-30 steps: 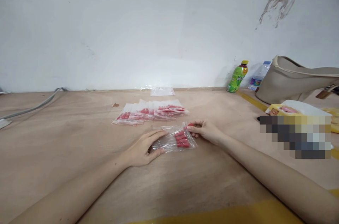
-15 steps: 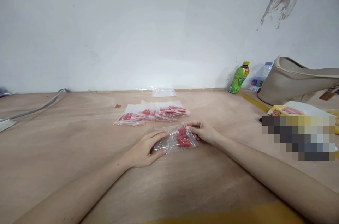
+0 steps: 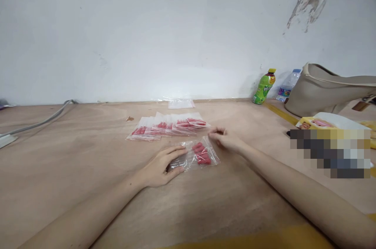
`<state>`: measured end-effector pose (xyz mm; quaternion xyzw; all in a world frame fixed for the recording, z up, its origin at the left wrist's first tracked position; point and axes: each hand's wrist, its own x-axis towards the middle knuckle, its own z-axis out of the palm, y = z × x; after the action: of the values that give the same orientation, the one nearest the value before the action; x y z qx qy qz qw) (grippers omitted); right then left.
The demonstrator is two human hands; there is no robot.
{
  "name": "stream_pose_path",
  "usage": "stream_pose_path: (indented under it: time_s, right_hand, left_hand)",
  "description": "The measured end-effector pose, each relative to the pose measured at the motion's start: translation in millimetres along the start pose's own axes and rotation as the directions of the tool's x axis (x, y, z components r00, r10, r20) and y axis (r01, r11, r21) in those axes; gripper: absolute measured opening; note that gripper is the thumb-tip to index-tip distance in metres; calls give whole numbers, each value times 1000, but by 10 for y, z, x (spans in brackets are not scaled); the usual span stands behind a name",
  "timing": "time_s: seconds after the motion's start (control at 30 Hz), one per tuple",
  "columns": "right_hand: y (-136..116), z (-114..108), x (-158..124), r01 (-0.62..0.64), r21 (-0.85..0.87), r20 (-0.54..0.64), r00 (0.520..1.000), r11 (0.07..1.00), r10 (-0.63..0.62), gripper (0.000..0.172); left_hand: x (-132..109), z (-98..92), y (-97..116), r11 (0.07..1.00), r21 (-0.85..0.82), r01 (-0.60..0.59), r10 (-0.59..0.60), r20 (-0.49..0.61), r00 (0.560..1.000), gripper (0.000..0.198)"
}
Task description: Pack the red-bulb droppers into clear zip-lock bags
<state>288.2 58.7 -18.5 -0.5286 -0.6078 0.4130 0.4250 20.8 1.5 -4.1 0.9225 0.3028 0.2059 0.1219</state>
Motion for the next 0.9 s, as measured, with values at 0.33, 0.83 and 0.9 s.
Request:
stream_pose_path:
  time_s: [0.33,0.83,0.9]
  right_hand:
    - [-46,194,769,84,-167,-69,993,982,-97,58]
    - [-452,1195,838,282,-322,349,923,904,-164,56]
    - [-489,1260,863,285,-310,370,915,907,-161,54]
  left_hand:
    - [3,-2,-4,1000,-2,9,-9,12,1000,45]
    - [1,6,-2,1000,-9,-28,28,2,1000,46]
    - [5,5,0,1000,-4,-29,29,4,1000,47]
